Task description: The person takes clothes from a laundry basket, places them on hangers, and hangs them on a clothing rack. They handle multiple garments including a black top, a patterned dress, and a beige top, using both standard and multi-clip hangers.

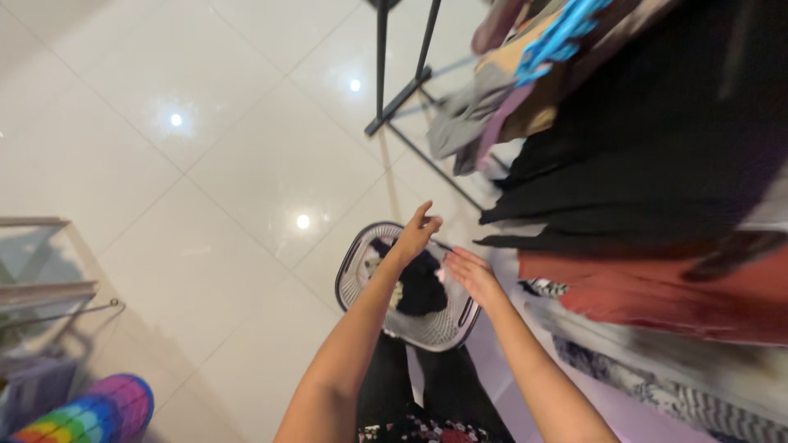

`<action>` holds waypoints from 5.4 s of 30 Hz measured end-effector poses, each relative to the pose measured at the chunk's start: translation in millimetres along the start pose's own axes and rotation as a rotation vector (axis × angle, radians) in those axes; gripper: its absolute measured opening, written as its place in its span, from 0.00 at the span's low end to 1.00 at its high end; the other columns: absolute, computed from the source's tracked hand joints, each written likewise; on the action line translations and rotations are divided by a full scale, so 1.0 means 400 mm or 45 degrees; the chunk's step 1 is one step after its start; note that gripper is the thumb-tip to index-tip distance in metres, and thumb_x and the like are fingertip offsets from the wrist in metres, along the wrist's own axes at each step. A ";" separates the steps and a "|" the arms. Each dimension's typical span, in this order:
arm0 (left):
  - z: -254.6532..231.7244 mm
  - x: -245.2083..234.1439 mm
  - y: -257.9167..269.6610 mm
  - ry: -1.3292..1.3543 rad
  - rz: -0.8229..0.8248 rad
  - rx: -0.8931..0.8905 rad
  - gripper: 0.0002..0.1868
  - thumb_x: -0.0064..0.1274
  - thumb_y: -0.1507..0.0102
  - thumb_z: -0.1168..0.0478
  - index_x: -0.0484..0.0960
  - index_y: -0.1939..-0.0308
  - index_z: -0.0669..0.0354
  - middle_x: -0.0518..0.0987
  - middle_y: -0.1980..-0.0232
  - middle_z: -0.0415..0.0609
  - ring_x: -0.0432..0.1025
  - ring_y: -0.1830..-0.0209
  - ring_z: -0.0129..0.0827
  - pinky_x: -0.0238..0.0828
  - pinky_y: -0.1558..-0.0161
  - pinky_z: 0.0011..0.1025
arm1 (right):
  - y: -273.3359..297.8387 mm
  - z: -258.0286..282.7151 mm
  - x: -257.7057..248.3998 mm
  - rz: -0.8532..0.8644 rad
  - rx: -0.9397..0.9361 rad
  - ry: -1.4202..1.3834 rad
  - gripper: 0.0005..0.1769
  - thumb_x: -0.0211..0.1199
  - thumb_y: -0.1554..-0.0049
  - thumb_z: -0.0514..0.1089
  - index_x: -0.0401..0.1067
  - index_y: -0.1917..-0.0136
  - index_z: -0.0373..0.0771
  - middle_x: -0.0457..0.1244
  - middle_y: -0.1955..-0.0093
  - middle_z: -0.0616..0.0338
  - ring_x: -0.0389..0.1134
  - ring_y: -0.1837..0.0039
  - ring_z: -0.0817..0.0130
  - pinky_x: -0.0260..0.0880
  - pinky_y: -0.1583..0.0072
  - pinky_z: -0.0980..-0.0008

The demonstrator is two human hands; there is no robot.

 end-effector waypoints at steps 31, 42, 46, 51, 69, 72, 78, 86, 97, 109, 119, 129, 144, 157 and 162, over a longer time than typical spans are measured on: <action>0.903 -0.193 0.201 -0.668 -0.111 -0.356 0.19 0.53 0.36 0.57 0.78 0.40 0.53 0.84 0.51 0.53 0.78 0.51 0.47 0.72 0.49 0.40 | -0.560 -0.887 -0.556 -0.331 0.475 1.312 0.18 0.71 0.52 0.36 0.79 0.47 0.46 0.67 0.46 0.35 0.72 0.53 0.47 0.74 0.51 0.51; 0.889 -0.255 0.273 -0.437 -0.408 -0.457 0.15 0.49 0.33 0.57 0.83 0.45 0.52 0.86 0.55 0.54 0.81 0.55 0.42 0.75 0.52 0.35 | -0.439 -0.852 -0.384 -0.365 0.156 1.030 0.35 0.81 0.59 0.47 0.74 0.42 0.34 0.70 0.47 0.51 0.71 0.47 0.61 0.72 0.45 0.61; 0.844 -0.223 0.378 -0.229 -0.493 -0.413 0.18 0.50 0.34 0.53 0.81 0.44 0.57 0.86 0.52 0.55 0.80 0.53 0.40 0.74 0.49 0.34 | -0.196 -0.763 -0.209 -0.101 0.639 0.456 0.28 0.76 0.56 0.44 0.76 0.43 0.33 0.72 0.50 0.53 0.72 0.48 0.62 0.73 0.45 0.61; 0.823 -0.161 0.471 0.551 -0.585 -0.822 0.35 0.46 0.34 0.41 0.69 0.29 0.56 0.77 0.37 0.52 0.72 0.37 0.41 0.66 0.37 0.36 | 0.098 -0.541 -0.056 0.227 0.484 0.642 0.22 0.73 0.53 0.41 0.79 0.45 0.33 0.74 0.52 0.58 0.74 0.50 0.72 0.73 0.45 0.74; 0.020 0.065 0.526 0.099 0.548 -0.400 0.16 0.61 0.39 0.60 0.83 0.47 0.53 0.74 0.62 0.41 0.67 0.60 0.25 0.62 0.56 0.25 | 0.445 -0.155 0.006 0.199 0.149 0.945 0.54 0.68 0.54 0.32 0.50 0.18 0.46 0.47 0.15 0.60 0.44 0.16 0.71 0.47 0.23 0.71; -0.198 0.173 0.591 0.062 0.808 -0.263 0.13 0.58 0.35 0.61 0.84 0.46 0.54 0.76 0.60 0.40 0.68 0.59 0.24 0.65 0.54 0.26 | 0.491 0.025 0.112 0.169 -0.555 0.875 0.68 0.64 0.64 0.27 0.33 0.17 0.47 0.35 0.14 0.58 0.40 0.17 0.66 0.46 0.25 0.67; -0.640 0.268 0.692 -0.784 0.622 0.666 0.21 0.64 0.51 0.68 0.85 0.53 0.52 0.80 0.62 0.50 0.73 0.61 0.41 0.69 0.57 0.36 | 0.635 0.159 0.099 -0.031 -0.405 0.919 0.32 0.69 0.56 0.34 0.71 0.36 0.38 0.63 0.36 0.51 0.63 0.34 0.63 0.66 0.40 0.62; -0.958 0.461 0.816 -0.758 0.309 0.954 0.25 0.57 0.51 0.76 0.79 0.51 0.57 0.77 0.59 0.51 0.75 0.57 0.49 0.71 0.56 0.39 | 1.063 0.391 0.036 -0.167 -1.632 1.380 0.22 0.80 0.60 0.43 0.65 0.66 0.37 0.58 0.43 0.55 0.59 0.40 0.61 0.60 0.41 0.65; -0.931 0.812 0.962 -0.696 0.449 1.061 0.14 0.56 0.53 0.73 0.81 0.64 0.60 0.76 0.66 0.55 0.75 0.64 0.48 0.71 0.61 0.39 | 1.341 0.314 -0.310 -0.102 -0.709 1.001 0.26 0.74 0.48 0.50 0.69 0.40 0.45 0.70 0.52 0.63 0.69 0.46 0.74 0.68 0.45 0.72; -0.477 1.095 0.899 -2.181 1.156 0.675 0.27 0.72 0.52 0.49 0.84 0.53 0.52 0.81 0.53 0.51 0.76 0.51 0.46 0.74 0.53 0.44 | 1.767 0.355 -0.614 -0.065 -1.214 0.671 0.06 0.60 0.43 0.35 0.72 0.53 0.27 0.65 0.51 0.51 0.67 0.41 0.59 0.64 0.38 0.62; -0.574 1.388 0.948 -1.397 0.850 1.390 0.11 0.63 0.46 0.54 0.84 0.66 0.55 0.79 0.56 0.48 0.75 0.52 0.46 0.74 0.55 0.42 | 1.921 0.201 -0.787 -0.857 -0.411 1.486 0.20 0.72 0.49 0.49 0.79 0.46 0.37 0.71 0.46 0.56 0.71 0.42 0.66 0.70 0.39 0.68; -0.690 2.037 0.938 -0.215 0.823 1.207 0.20 0.52 0.33 0.46 0.79 0.52 0.60 0.82 0.57 0.59 0.77 0.54 0.54 0.72 0.54 0.46 | 1.990 0.187 -0.913 -1.064 -0.994 1.024 0.15 0.74 0.50 0.41 0.69 0.60 0.31 0.59 0.59 0.56 0.61 0.54 0.67 0.63 0.50 0.66; -0.622 2.237 0.760 0.176 0.783 0.566 0.16 0.62 0.45 0.60 0.74 0.62 0.64 0.74 0.68 0.46 0.71 0.70 0.33 0.70 0.67 0.32 | 1.992 0.194 -0.862 -1.190 -1.058 1.079 0.16 0.75 0.55 0.40 0.69 0.64 0.29 0.58 0.61 0.56 0.59 0.52 0.62 0.61 0.46 0.64; -0.861 1.996 0.776 0.197 0.725 0.863 0.15 0.57 0.39 0.59 0.74 0.55 0.66 0.77 0.64 0.46 0.71 0.65 0.29 0.69 0.60 0.29 | 1.943 0.265 -0.842 -1.145 -0.693 1.185 0.16 0.75 0.57 0.43 0.79 0.56 0.34 0.62 0.60 0.57 0.63 0.46 0.64 0.65 0.43 0.64; -0.891 1.727 1.005 -0.409 0.676 1.117 0.29 0.59 0.35 0.51 0.71 0.38 0.69 0.81 0.57 0.65 0.77 0.57 0.54 0.72 0.55 0.43 | 1.888 0.250 -0.892 -1.081 -0.747 1.158 0.11 0.62 0.53 0.33 0.78 0.55 0.34 0.62 0.58 0.57 0.63 0.43 0.65 0.65 0.42 0.65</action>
Point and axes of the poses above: each hand's wrist, its own y-axis away from the middle knuckle, its own x-axis out of the palm, z = x × y, the point moved 8 cm from there along -y, towards the middle knuckle
